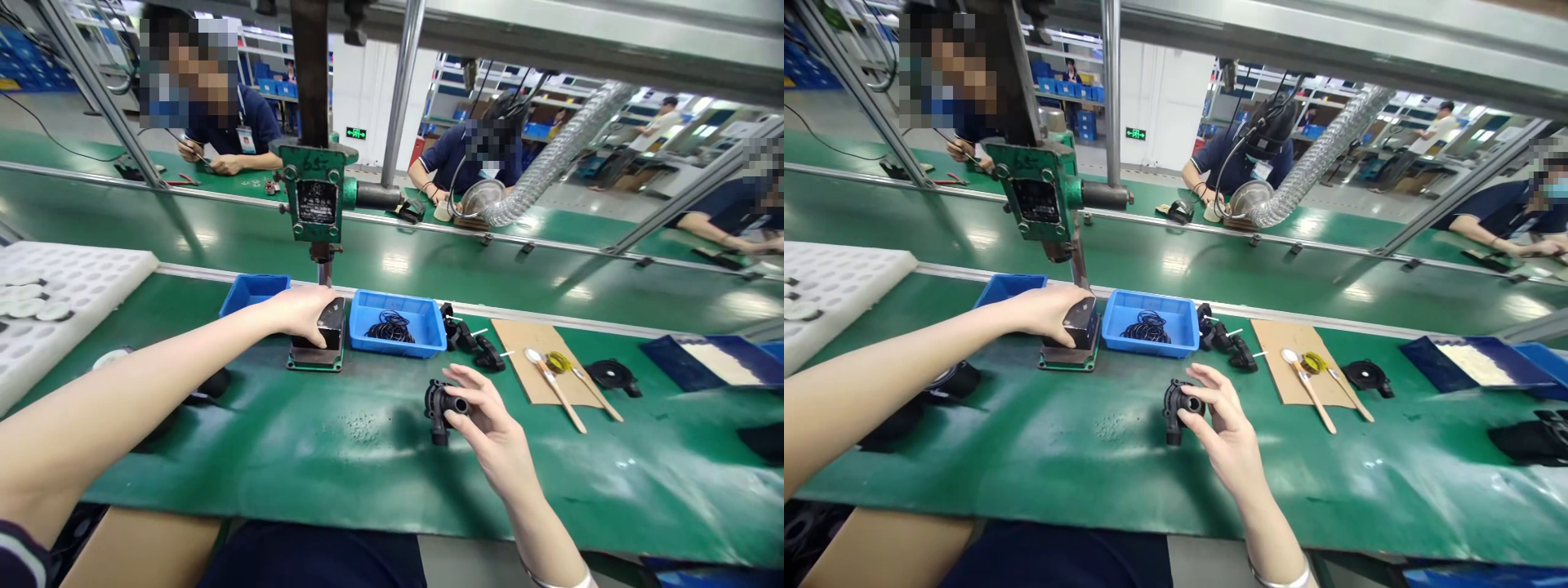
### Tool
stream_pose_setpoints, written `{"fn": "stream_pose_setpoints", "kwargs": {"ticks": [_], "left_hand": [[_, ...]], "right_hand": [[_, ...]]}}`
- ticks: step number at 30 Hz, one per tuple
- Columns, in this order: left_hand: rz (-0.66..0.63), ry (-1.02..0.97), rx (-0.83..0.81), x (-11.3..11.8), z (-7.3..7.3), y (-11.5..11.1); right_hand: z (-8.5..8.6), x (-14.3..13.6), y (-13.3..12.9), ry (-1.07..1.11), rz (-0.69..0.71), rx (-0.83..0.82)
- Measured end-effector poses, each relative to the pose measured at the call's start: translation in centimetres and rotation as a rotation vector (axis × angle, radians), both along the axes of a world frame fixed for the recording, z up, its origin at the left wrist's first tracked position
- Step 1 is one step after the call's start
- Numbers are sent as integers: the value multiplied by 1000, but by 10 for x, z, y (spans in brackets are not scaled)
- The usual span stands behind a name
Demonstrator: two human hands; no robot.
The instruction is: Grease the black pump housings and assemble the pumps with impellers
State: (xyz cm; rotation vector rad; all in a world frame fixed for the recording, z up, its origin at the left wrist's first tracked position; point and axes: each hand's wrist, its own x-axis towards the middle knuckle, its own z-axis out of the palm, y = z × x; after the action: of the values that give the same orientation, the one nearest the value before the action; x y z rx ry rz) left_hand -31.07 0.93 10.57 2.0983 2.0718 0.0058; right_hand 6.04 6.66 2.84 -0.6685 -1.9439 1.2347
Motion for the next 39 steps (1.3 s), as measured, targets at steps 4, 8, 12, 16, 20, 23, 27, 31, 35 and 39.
{"fn": "stream_pose_setpoints", "kwargs": {"ticks": [4,8,12,16,20,23,27,31,35,39], "left_hand": [[23,9,-6,1,-1,0],[52,21,-13,2,0,0],[45,16,-23,1,2,0],[40,12,-28,-1,2,0],[56,14,-36,-1,1,1],[70,18,-39,-1,0,1],[76,27,-29,-2,0,0],[66,26,-12,0,-4,0],[50,2,48,-2,0,-11],[56,0,199,-20,25,-54]], "right_hand": [[3,-8,-12,116,28,-268],[4,-20,-24,166,18,-560],[5,-33,-35,249,-4,-820],[4,-43,-44,344,45,-940],[4,-51,-52,377,34,-1003],[5,-56,-59,383,19,-1040],[5,-61,-67,376,31,-1069],[5,-65,-70,392,26,-1093],[6,-67,-71,402,-3,-1114],[6,-61,-62,392,-14,-1107]]}}
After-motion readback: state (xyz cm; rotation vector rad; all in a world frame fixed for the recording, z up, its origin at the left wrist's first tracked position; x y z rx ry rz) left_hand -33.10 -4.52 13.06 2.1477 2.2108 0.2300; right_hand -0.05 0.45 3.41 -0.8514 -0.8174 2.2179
